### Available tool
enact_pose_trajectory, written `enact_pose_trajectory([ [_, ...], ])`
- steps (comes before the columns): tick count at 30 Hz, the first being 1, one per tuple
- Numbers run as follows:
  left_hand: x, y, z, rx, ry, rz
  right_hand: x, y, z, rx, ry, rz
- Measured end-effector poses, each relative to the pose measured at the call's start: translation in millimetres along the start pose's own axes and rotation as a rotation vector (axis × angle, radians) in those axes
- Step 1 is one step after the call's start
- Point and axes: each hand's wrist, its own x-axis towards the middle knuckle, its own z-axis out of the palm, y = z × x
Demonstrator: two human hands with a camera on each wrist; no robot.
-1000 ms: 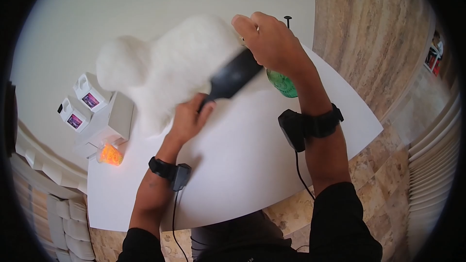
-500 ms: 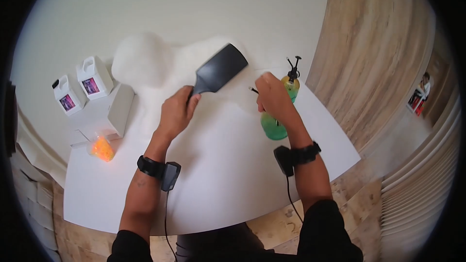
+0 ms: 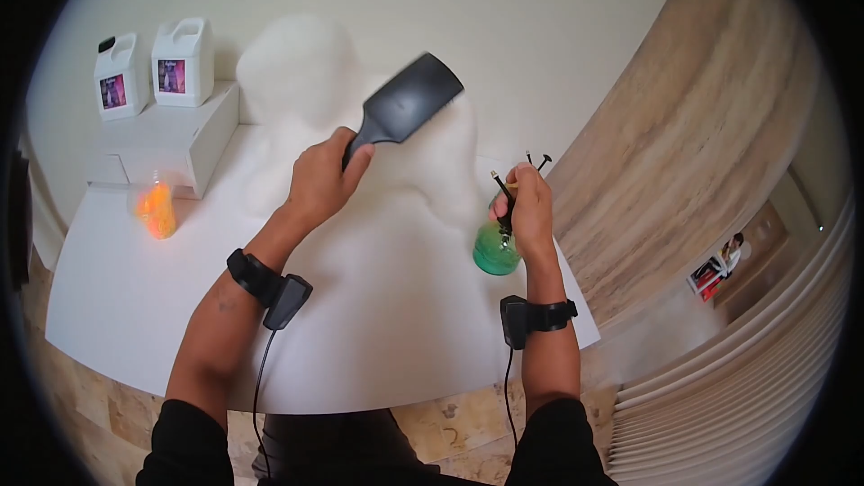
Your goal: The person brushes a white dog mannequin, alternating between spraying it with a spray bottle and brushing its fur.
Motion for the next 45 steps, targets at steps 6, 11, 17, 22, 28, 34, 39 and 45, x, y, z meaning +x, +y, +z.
enact_pose_trajectory([
  [6,-12,-21,17,0.047,0.112,0.002,17,-12,32,0.134,-0.059,0.072],
  [11,-39,-37,34,0.113,-0.046,0.164,24,-1,31,0.22,0.047,0.043],
  [17,-54,-52,26,0.219,-0.252,0.381,24,20,2,0.264,0.047,0.048],
  [22,-34,-67,-3,0.188,-0.052,0.357,21,22,18,0.302,-0.004,0.101],
  [28,-17,-52,-17,0.332,0.039,0.159,29,0,51,0.331,-0.088,0.143],
  [34,-32,-66,-10,0.429,-0.145,0.294,33,2,51,0.298,-0.166,0.034],
  [39,-43,-76,-30,0.484,-0.282,0.553,42,9,36,0.266,-0.241,0.047],
  [45,-39,-85,-33,0.448,-0.39,0.676,46,11,30,0.248,-0.261,0.002],
])
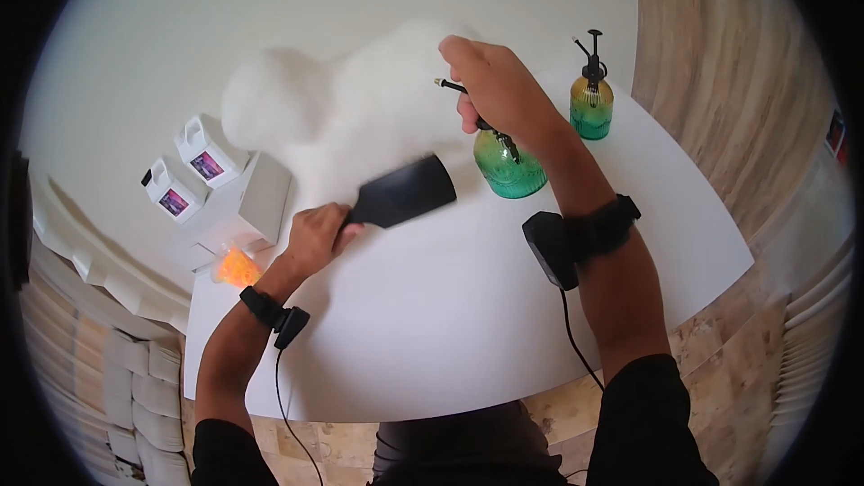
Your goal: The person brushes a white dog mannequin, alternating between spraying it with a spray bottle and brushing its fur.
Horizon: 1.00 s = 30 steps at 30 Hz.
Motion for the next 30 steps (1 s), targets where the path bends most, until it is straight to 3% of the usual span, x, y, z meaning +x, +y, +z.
enact_pose_trajectory([
  [4,19,0,-3,-0.076,0.211,-0.383,-12,-15,0,0.0,0.015,-0.031],
  [7,32,-3,-1,-0.116,0.305,-0.453,-16,-16,2,0.003,0.018,-0.035],
  [11,24,-1,2,0.006,0.211,-0.397,-15,-16,3,-0.013,-0.04,-0.004],
  [14,6,-3,2,0.084,0.01,-0.181,-10,-9,6,-0.037,-0.044,-0.01],
  [18,-18,-8,2,0.055,-0.132,-0.022,-8,-4,12,-0.032,-0.062,0.014],
  [21,-22,-13,-6,0.047,-0.064,-0.049,-8,-1,15,-0.05,-0.122,0.003],
  [22,-21,-15,-12,0.08,-0.055,-0.136,-7,1,16,-0.047,-0.129,-0.005],
  [25,-11,-24,-22,0.08,0.178,-0.382,-9,-2,20,-0.037,-0.12,-0.001],
  [30,4,-40,-30,0.088,0.229,-0.37,-13,-6,19,-0.038,-0.098,-0.012],
])
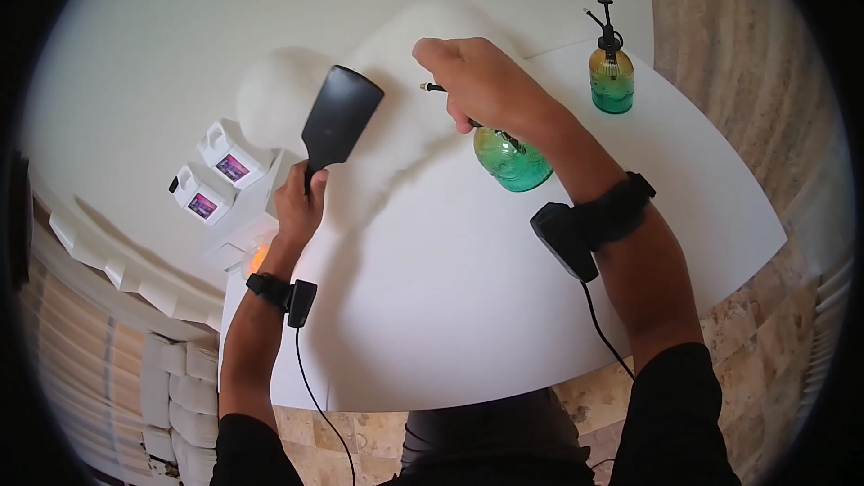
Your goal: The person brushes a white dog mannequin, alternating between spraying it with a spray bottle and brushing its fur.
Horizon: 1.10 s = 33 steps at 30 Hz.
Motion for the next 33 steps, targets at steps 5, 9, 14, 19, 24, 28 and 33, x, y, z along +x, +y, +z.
enact_pose_trajectory([
  [5,-14,-6,5,0.061,-0.12,0.182,1,-7,-8,-0.079,-0.049,0.01],
  [9,-37,2,6,0.049,-0.295,0.325,4,-2,-8,-0.172,-0.064,0.021],
  [14,-42,9,-1,-0.022,-0.313,0.359,20,23,-10,-0.64,0.025,-0.019],
  [19,-2,5,-11,0.002,-0.026,0.084,17,22,-11,-0.541,0.047,-0.159],
  [24,17,0,-11,0.021,0.075,0.061,5,3,-14,-0.425,0.066,-0.11],
  [28,3,-9,-4,0.11,-0.04,0.21,10,0,-18,-0.436,0.081,-0.149],
  [33,-29,-6,-1,0.068,-0.19,0.27,14,6,-18,-0.462,0.096,-0.197],
])
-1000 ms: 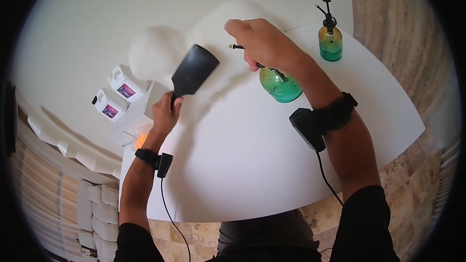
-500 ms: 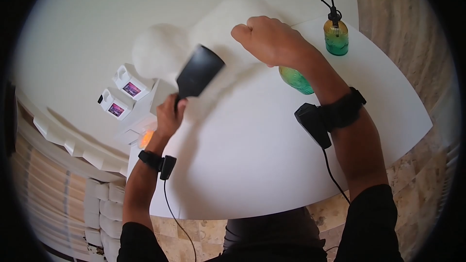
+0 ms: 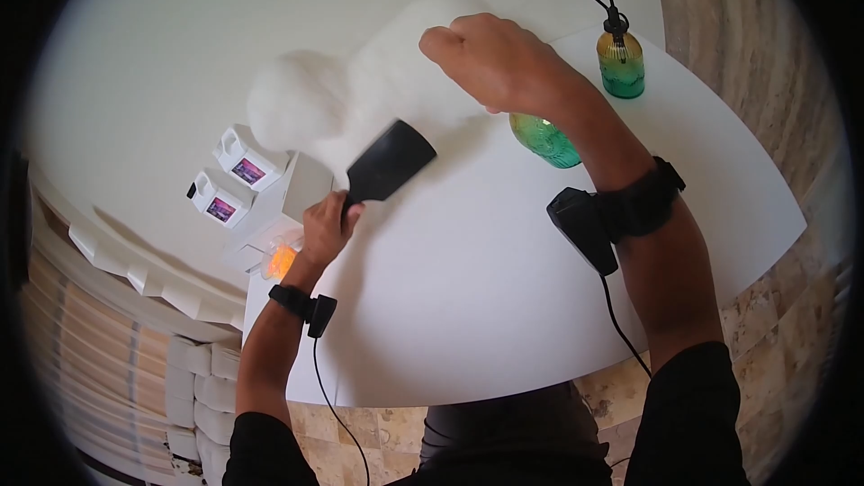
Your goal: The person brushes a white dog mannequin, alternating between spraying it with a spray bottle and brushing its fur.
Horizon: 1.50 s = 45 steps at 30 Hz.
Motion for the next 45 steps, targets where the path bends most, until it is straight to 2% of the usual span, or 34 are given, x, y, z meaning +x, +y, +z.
enact_pose_trajectory([
  [2,-9,5,2,-0.009,-0.073,0.076,-4,-7,-1,0.08,-0.047,0.104],
  [6,-12,9,4,-0.06,-0.093,0.171,-8,-18,3,0.111,-0.054,0.153],
  [9,3,5,-7,0.0,0.015,0.029,-7,-14,5,0.102,-0.074,0.154],
  [11,17,-2,-11,0.001,0.14,-0.091,-5,-7,6,0.005,-0.077,-0.014],
  [12,26,-3,-15,0.02,0.188,-0.138,-5,-7,7,0.004,-0.078,-0.017],
  [15,45,-4,-18,-0.033,0.281,-0.188,-14,-14,2,0.076,-0.088,0.082],
  [19,49,-2,-13,0.009,0.264,-0.163,-11,-20,-1,0.102,-0.064,0.12],
  [21,43,0,-8,0.023,0.127,-0.041,-11,-20,-3,0.101,-0.061,0.117],
  [22,37,2,-5,0.022,0.126,-0.042,-12,-21,-4,0.091,-0.061,0.115],
  [24,24,8,2,0.014,-0.021,0.035,-12,-23,-4,0.082,-0.062,0.112],
  [26,15,17,5,-0.045,-0.097,0.151,-11,-25,-4,0.114,-0.056,0.15],
  [29,10,22,0,-0.064,-0.194,0.209,-11,-23,-4,0.126,-0.057,0.147],
  [34,27,8,-24,-0.002,0.155,-0.156,-17,-24,-6,0.116,-0.03,0.123],
  [38,49,1,-46,0.018,0.378,-0.266,-26,-21,-8,0.116,-0.042,0.134],
  [40,54,-5,-54,-0.02,0.34,-0.396,-23,-26,-8,0.11,-0.048,0.141],
  [44,51,-8,-51,0.002,0.302,-0.435,-20,-28,-10,0.113,-0.045,0.128],
  [45,46,-9,-47,0.036,0.294,-0.388,-19,-27,-10,0.113,-0.045,0.131],
])
